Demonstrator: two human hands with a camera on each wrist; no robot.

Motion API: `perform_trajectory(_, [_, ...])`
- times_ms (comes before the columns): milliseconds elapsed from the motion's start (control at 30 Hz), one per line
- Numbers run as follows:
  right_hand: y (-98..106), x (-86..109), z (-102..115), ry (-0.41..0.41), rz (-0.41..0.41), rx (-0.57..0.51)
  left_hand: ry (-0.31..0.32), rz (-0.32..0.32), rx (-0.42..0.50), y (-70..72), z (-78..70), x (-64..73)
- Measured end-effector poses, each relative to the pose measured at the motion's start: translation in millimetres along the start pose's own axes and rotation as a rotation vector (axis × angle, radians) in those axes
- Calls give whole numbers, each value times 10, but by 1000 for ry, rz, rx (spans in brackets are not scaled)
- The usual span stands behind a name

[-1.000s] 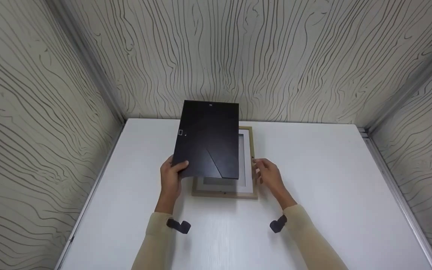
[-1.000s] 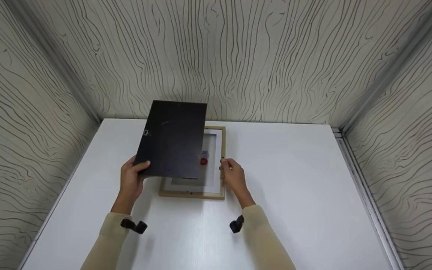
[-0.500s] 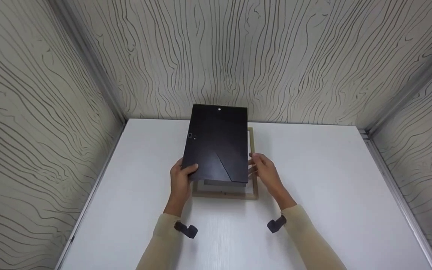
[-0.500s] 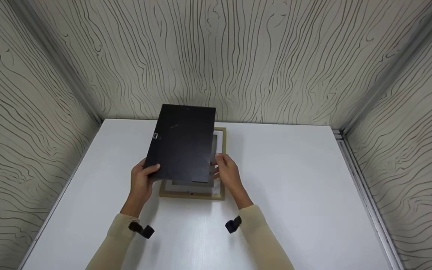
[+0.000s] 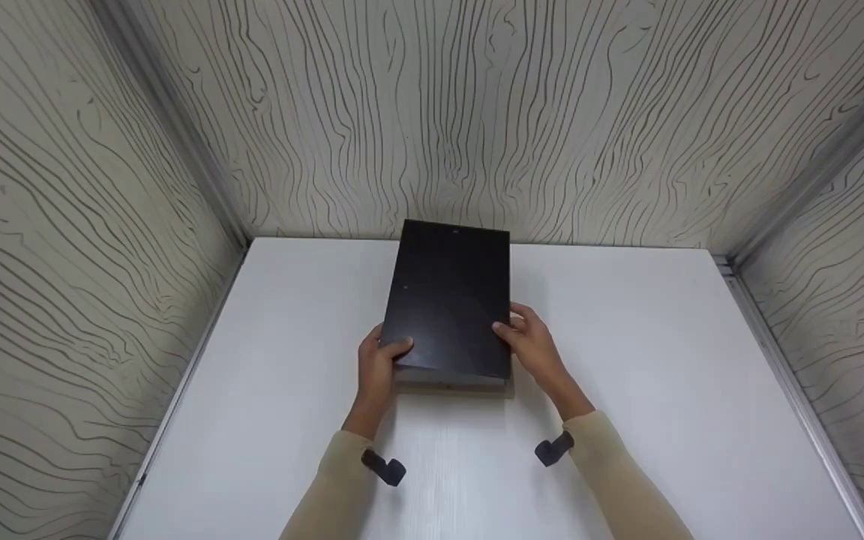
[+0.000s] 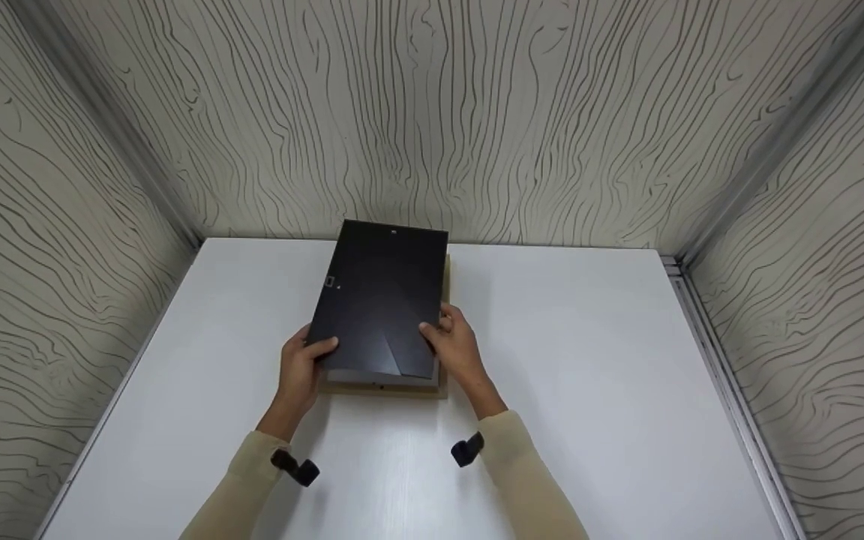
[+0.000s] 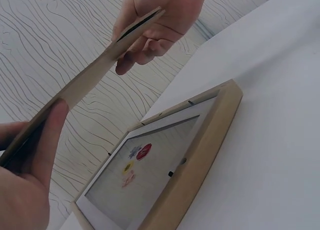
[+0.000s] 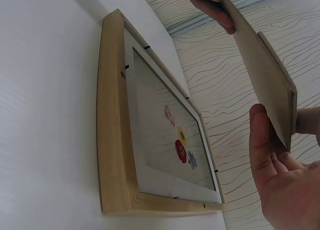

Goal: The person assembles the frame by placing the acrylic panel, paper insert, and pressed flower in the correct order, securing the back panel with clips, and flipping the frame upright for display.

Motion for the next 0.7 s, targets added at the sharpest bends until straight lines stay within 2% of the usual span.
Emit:
perform_trajectory(133, [10,-19,-27,-17,-13,-20,7,-1,-49,-2,32,18])
perform_trajectory(433, [0,-23,-123,-54,-7,-38,-26,23,-256,37,65,-14])
perform_trajectory(700, [5,-72,-184,-39,11,-27,0,-5,-399,108,55,-86])
Point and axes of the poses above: each hand's wrist, its own x-axis away from the middle knuckle, its own y-axis out of the back of the hand, z = x × y, the point moved 7 cm from there along -x, towards the middle knuckle, and after that the axes turned 1 degree about y, right-handed, at the moved point
